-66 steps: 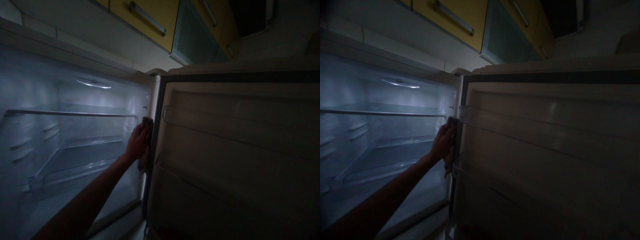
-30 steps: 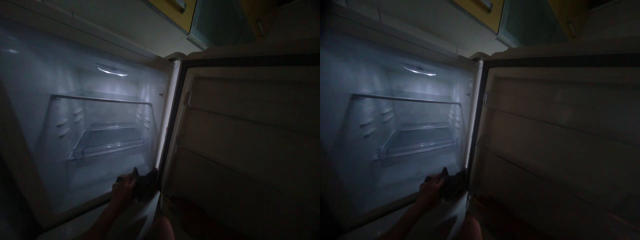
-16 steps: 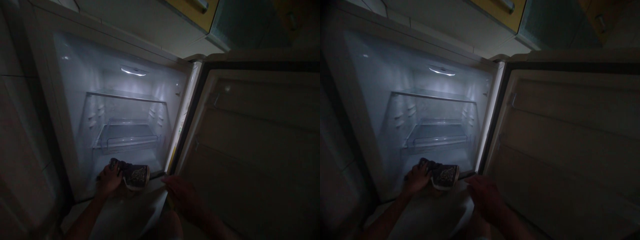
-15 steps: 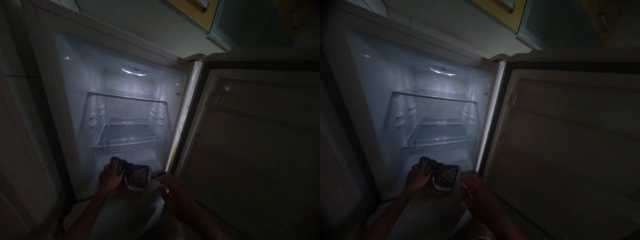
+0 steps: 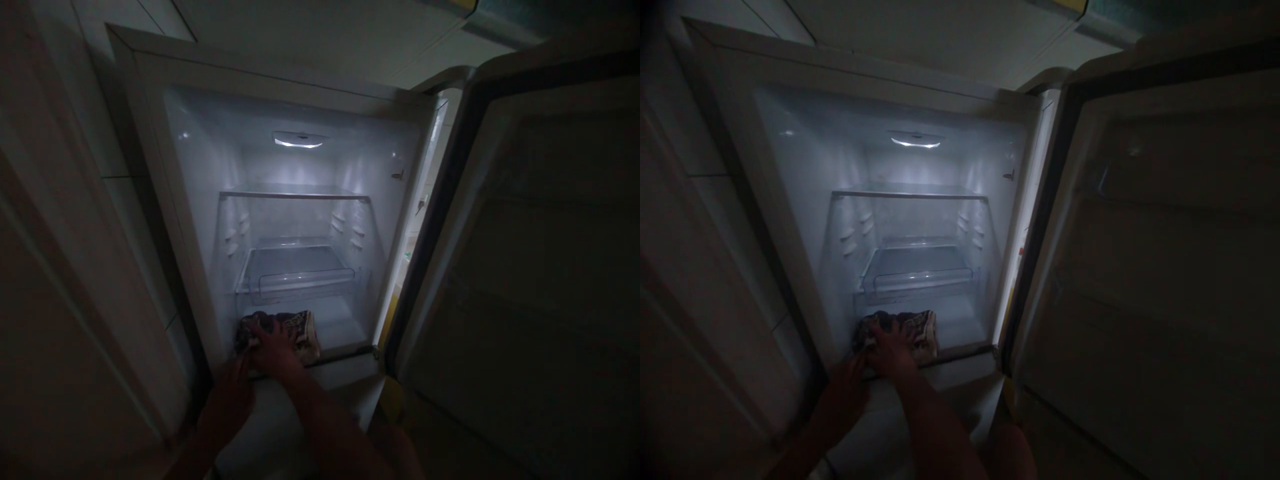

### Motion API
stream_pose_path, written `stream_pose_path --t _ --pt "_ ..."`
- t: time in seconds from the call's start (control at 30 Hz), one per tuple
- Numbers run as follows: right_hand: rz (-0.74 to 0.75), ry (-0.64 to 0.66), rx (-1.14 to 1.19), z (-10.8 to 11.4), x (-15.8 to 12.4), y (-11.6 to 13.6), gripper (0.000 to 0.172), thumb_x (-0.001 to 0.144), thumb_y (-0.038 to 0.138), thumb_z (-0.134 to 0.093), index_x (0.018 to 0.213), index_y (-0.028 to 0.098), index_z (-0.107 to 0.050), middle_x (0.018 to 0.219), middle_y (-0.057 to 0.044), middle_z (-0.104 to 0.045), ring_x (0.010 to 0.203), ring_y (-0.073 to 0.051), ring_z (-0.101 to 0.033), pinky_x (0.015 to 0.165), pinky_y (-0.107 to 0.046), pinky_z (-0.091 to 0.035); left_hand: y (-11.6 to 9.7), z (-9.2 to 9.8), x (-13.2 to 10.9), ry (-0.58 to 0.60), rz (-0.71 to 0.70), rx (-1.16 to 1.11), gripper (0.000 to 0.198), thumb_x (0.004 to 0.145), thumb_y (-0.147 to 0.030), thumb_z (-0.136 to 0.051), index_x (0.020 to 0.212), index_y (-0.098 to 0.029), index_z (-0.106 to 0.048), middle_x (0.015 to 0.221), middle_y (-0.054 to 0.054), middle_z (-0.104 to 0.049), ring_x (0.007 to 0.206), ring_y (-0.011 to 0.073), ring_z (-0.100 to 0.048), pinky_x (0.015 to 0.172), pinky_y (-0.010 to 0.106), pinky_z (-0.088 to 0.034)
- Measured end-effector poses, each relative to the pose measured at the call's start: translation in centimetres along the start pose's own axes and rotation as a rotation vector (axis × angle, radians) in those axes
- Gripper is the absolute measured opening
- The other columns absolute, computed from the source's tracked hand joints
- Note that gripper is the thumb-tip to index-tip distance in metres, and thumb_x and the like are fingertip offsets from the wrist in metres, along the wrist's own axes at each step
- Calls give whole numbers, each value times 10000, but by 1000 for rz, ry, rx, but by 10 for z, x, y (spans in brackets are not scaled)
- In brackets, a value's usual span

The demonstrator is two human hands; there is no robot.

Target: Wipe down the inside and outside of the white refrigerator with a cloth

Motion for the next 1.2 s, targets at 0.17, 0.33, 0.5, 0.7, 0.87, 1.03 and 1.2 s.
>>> stream_pose_path --t 0.17,0.33,0.5,0.7,0.87,1.03,1.2 --pt "-45 -44 -115 40 10 -67 599 996 390 -686 1589 443 -619 1669 -86 -571 1450 -332 -598 1208 -524 -454 2 -5 3 6 -114 23 930 1001 -263 -516 1822 -288 -80 1690 108 -593 1490 317 -630 1232 470 -524" --pt "-395 -221 -181 82 34 -139 421 1065 206 -483 1337 86 -782 1439 -302 -693 1414 -400 -607 1180 -580 -409 2 -8 -1 -20 -138 47 898 978 -210 -500 1813 -296 -182 1702 68 -582 1449 277 -660 1178 443 -552" --pt "-296 -112 -94 52 102 -89 339 1089 350 -563 1150 171 -844 1192 -186 -826 1242 -356 -701 1161 -607 -436 0 -3 1 54 -116 18 912 961 -186 -527 1809 -286 -208 1755 51 -515 1517 271 -604 1213 421 -538" --pt "99 1 86 -4 100 4 376 1054 468 -637 1313 255 -806 1273 -64 -832 1175 -257 -757 1081 -377 -546 4 -6 -5 80 -84 -39 900 986 -170 -512 1813 -283 -174 1734 86 -543 1511 268 -606 1222 433 -523" --pt "64 -163 98 26 40 -48 458 1122 380 -505 1526 227 -658 1471 -96 -738 1326 -234 -682 1154 -344 -512 -4 -6 4 11 -82 -30 554 1045 -345 -553 1586 -240 -603 1514 125 -725 1340 318 -700 1122 470 -566" --pt "-271 -307 -59 51 -10 -129 490 1074 224 -461 1505 91 -654 1532 -264 -660 1442 -370 -598 1244 -545 -424 -31 -1 91 128 48 -81 366 1105 -390 -473 1214 -253 -794 1252 133 -783 1180 312 -719 1092 476 -545" --pt "-262 -293 -129 40 -17 -137 370 1087 321 -529 1351 191 -754 1488 -156 -723 1409 -306 -634 1232 -479 -440 -25 -18 179 434 355 -19 730 973 -698 -644 1450 -149 -704 1408 279 -700 1387 498 -595 1221 679 -378"
Point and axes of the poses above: each hand's wrist, its own x-axis towards the middle knuckle, its own z-axis out of the back of the hand, y = z × x, the point moved 1 cm from there along x, towards the middle knuckle
